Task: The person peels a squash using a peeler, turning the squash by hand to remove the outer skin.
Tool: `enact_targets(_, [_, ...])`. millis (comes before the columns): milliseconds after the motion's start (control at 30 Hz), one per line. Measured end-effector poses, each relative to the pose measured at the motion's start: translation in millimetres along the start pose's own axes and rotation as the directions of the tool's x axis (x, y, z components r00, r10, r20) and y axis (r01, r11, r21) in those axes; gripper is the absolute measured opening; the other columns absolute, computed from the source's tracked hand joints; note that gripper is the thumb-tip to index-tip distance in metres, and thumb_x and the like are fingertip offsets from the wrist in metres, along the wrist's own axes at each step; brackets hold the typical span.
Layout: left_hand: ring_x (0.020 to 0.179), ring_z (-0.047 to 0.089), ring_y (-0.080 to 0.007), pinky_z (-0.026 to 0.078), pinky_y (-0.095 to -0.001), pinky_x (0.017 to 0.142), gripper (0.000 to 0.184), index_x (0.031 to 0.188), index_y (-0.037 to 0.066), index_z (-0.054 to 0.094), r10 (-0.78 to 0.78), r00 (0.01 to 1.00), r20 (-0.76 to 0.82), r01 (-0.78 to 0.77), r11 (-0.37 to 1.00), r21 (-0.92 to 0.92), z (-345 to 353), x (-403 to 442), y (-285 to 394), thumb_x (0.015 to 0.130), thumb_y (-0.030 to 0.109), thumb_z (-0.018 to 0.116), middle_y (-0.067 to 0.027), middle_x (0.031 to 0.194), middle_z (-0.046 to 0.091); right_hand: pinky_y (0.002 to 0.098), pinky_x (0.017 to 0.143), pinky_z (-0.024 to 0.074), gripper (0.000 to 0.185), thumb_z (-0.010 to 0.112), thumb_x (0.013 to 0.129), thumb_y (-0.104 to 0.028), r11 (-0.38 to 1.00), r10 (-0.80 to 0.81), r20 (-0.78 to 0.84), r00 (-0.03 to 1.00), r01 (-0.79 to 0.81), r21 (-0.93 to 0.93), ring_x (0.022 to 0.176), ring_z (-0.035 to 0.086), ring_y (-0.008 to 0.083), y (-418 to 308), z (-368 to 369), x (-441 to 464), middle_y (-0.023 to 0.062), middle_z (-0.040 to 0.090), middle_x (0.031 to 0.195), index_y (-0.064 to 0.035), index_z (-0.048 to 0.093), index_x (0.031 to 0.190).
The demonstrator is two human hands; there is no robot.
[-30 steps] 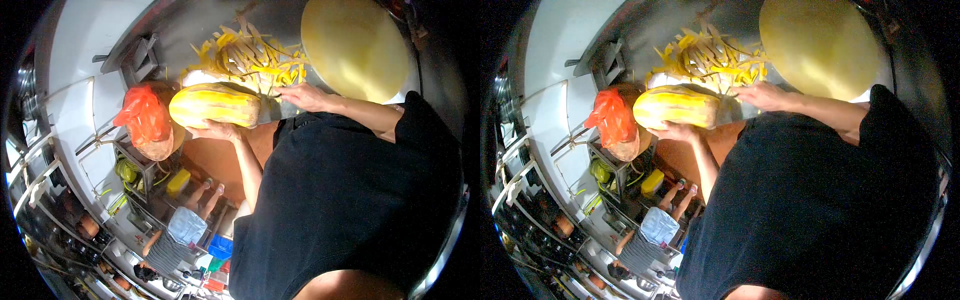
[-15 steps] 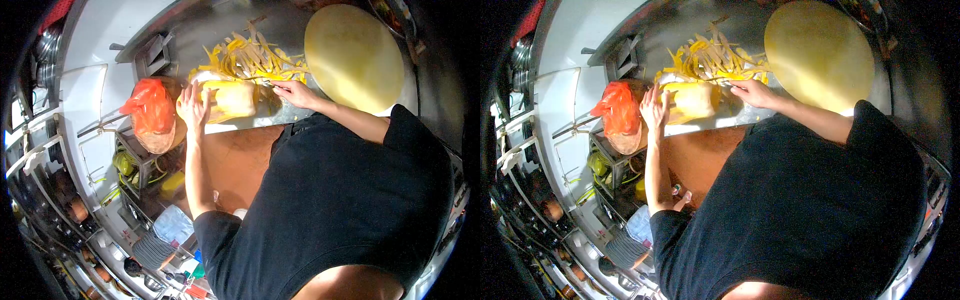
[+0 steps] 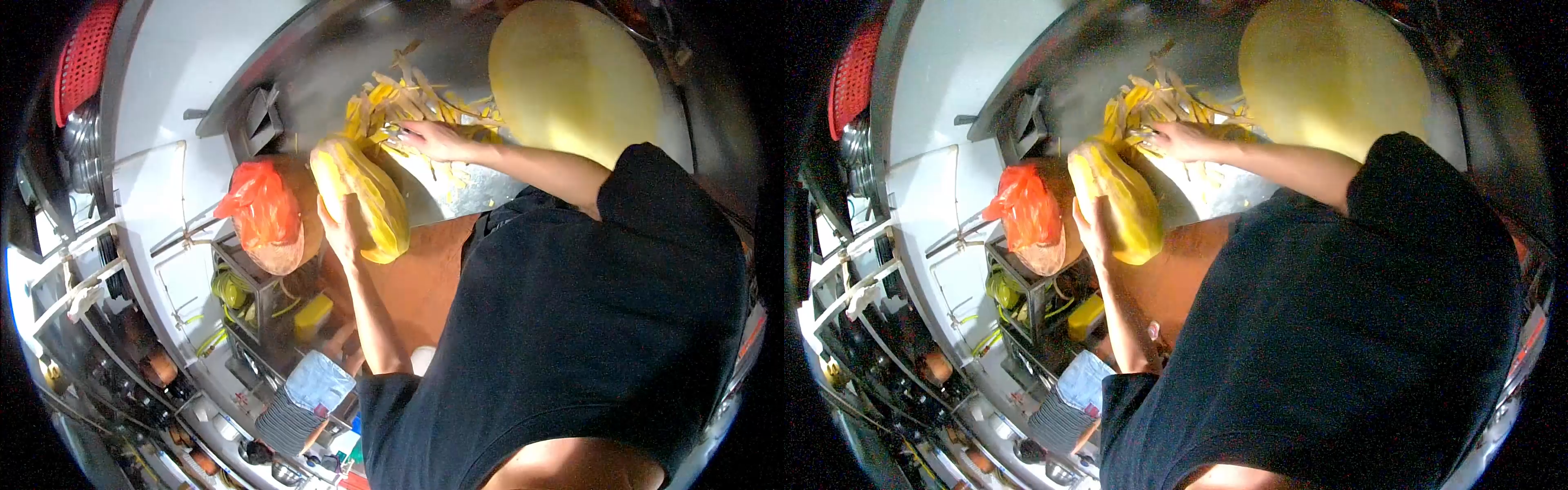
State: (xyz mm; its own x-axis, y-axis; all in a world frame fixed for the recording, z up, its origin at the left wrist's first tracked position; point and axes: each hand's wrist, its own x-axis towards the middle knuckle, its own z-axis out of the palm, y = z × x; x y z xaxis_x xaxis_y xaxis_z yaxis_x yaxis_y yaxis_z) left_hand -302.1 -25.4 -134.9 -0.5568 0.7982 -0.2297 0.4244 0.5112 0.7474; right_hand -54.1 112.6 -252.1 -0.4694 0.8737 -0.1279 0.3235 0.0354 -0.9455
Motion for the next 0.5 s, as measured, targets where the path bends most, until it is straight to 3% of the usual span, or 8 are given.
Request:
enact_targets(67, [0.135,0.053,-0.0326,0.042,-0.0419,0.115,0.083,0.161,0.008,0.033,0.011,1.000,-0.011,-0.014,0.976,-0.217,-4,5,-21,0.096,0.043,0.071,-0.0244,0.151,0.051,0.0472,0.084,0.0550,0.051,0.047,0.108,-0.041,1.000,0.011,0.174,0.985,-0.013,0.010,0.095,0.071,0.0349,-29,9,40,0.0219,0.073,0.108,-0.0039,0.058,0.142])
enact_targets(133, [0.134,0.054,-0.0320,0.042,-0.0409,0.114,0.080,0.160,0.008,0.033,-0.025,0.999,-0.038,0.018,0.986,-0.164,-3,0,-6,0.097,0.040,0.071,-0.0238,0.151,0.051,0.0458,0.082,0.0535,0.045,0.049,0.107,-0.038,0.994,0.066,0.254,0.965,-0.085,0.067,0.088,0.070,0.0340,-52,33,92,0.0208,0.073,0.104,0.0013,0.066,0.122])
enact_targets(200, [0.132,0.055,-0.0313,0.043,-0.0399,0.113,0.077,0.160,0.009,0.035,-0.004,0.997,-0.071,-0.001,0.998,-0.069,-1,1,-8,0.098,0.039,0.070,-0.0235,0.151,0.051,0.0467,0.071,0.0516,0.042,0.048,0.108,-0.037,0.999,-0.046,0.249,0.967,0.039,0.034,0.073,0.065,0.0315,-78,49,125,0.0203,0.070,0.087,0.0011,0.066,0.112])
enact_targets(300, [0.134,0.053,-0.0305,0.042,-0.0412,0.114,0.076,0.160,0.009,0.037,-0.068,0.996,-0.066,0.061,0.993,-0.102,7,-4,11,0.098,0.040,0.070,-0.0233,0.151,0.052,0.0462,0.067,0.0517,0.040,0.048,0.109,-0.037,0.955,-0.296,0.212,0.931,0.292,0.047,0.070,0.066,0.0299,-44,94,134,0.0211,0.068,0.081,-0.0019,0.067,0.114])
enact_targets(333, [0.134,0.053,-0.0304,0.042,-0.0413,0.114,0.077,0.160,0.010,0.037,-0.081,0.995,-0.062,0.072,0.988,-0.134,7,-2,10,0.098,0.040,0.070,-0.0232,0.151,0.052,0.0459,0.065,0.0514,0.039,0.046,0.109,-0.037,0.964,-0.245,0.013,0.970,0.242,0.111,0.067,0.064,0.0288,-33,105,98,0.0221,0.065,0.077,-0.0057,0.066,0.122])
enact_targets(367, [0.135,0.053,-0.0303,0.042,-0.0415,0.114,0.077,0.160,0.010,0.037,-0.089,0.995,-0.053,0.079,0.984,-0.162,4,-1,8,0.098,0.041,0.070,-0.0231,0.151,0.052,0.0529,0.075,0.0549,0.041,0.046,0.109,-0.033,0.994,-0.108,0.247,0.963,0.107,0.018,0.082,0.070,0.0432,-61,60,48,0.0281,0.070,0.092,-0.0035,0.060,0.133])
enact_targets(400, [0.134,0.054,-0.0305,0.042,-0.0415,0.114,0.077,0.160,0.010,0.037,-0.092,0.992,-0.086,0.081,0.989,-0.124,4,-1,6,0.098,0.041,0.070,-0.0230,0.151,0.053,0.0529,0.080,0.0564,0.044,0.047,0.108,-0.033,0.999,0.000,0.377,0.926,-0.013,0.033,0.090,0.072,0.0434,-93,21,1,0.0291,0.070,0.095,-0.0061,0.054,0.143])
enact_targets(500, [0.133,0.055,-0.0318,0.042,-0.0413,0.113,0.076,0.159,0.009,0.037,-0.064,0.989,-0.136,0.063,0.998,-0.010,6,6,2,0.098,0.040,0.070,-0.0227,0.151,0.052,0.0493,0.074,0.0556,0.035,0.049,0.108,-0.031,0.991,-0.088,0.270,0.959,0.113,-0.078,0.080,0.071,0.0405,-56,23,-13,0.0258,0.070,0.087,-0.0061,0.067,0.125])
